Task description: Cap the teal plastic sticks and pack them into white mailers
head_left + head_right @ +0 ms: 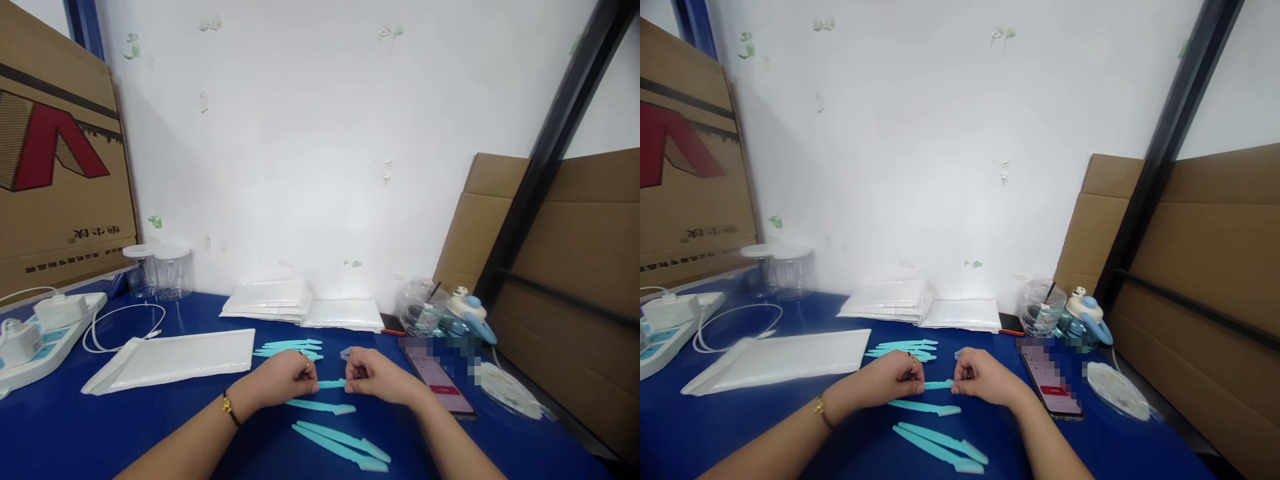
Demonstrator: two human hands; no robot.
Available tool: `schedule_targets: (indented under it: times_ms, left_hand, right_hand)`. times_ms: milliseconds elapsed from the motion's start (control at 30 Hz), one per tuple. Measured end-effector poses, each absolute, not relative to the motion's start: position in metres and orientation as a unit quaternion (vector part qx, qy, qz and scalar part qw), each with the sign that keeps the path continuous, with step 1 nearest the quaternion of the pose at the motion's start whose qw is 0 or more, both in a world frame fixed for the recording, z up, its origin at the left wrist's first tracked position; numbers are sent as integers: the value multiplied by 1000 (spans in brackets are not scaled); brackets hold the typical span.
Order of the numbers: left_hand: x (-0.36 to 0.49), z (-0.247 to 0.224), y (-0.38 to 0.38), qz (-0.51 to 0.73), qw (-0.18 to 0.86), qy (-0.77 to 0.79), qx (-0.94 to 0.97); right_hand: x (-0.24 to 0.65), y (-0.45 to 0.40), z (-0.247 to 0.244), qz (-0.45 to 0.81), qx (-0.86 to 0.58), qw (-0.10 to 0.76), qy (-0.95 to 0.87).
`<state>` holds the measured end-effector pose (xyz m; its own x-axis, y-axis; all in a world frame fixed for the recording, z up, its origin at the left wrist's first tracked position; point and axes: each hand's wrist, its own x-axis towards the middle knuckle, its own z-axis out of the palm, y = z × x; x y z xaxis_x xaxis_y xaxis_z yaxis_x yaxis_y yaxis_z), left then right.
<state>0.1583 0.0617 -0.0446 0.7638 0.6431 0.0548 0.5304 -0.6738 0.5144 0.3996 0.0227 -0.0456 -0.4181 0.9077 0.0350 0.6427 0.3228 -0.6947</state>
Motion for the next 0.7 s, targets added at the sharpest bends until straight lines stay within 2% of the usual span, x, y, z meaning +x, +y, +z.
schedule_targets:
  times_ms: [133,333,433,567,700]
  left_hand:
    - [150,-42,74,150,173,333,915]
    - [125,-33,95,154,82,439,881]
    - [127,-31,89,169,111,422,884]
    - [141,-35,70,112,200,330,916]
    - [148,-43,63,62,247,333,908]
  right_hand:
    - [405,28,-49,256,-508,243,-786]
    - [428,41,-55,148,-594,286,-738]
    - [424,36,-50,163,-571,283,-753]
    - [407,23,-44,270,-500,198,-799]
    - [394,19,-47,305,-486,145,-806]
